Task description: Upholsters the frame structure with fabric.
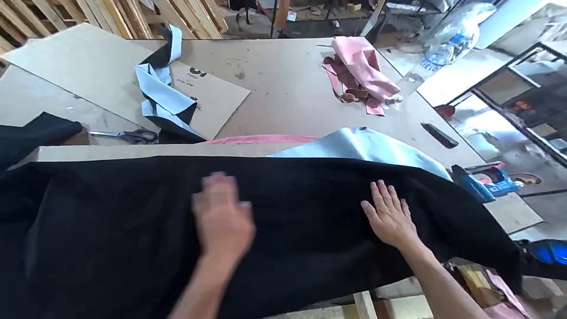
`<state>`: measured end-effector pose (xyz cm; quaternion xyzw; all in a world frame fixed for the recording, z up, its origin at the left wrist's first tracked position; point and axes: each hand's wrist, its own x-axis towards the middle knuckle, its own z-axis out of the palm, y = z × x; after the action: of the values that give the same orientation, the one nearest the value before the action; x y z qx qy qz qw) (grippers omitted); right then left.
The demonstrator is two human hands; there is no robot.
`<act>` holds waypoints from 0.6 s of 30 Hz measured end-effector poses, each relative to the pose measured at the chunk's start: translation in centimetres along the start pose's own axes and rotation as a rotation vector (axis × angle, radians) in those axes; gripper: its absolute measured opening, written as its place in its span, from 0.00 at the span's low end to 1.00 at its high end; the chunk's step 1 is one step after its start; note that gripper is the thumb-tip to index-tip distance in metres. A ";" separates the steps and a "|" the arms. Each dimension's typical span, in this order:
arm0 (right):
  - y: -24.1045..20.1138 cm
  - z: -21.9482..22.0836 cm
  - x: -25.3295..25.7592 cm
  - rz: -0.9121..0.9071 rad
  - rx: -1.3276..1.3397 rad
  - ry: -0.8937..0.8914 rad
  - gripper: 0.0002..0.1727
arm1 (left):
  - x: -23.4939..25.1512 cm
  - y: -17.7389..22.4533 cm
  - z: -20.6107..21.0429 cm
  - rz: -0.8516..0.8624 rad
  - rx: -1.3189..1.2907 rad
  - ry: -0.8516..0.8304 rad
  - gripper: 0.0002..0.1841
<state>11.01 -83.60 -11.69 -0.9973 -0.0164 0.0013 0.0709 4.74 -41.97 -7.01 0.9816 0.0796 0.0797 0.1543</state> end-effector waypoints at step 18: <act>2.0 -5.7 5.2 -0.013 0.137 0.193 0.22 | 11.8 -16.5 -6.3 0.078 0.043 -0.032 0.21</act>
<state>16.26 -86.21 -6.38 -0.9855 -0.0160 -0.0942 0.1401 12.92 -22.54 -4.70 0.9882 0.0404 0.0684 0.1313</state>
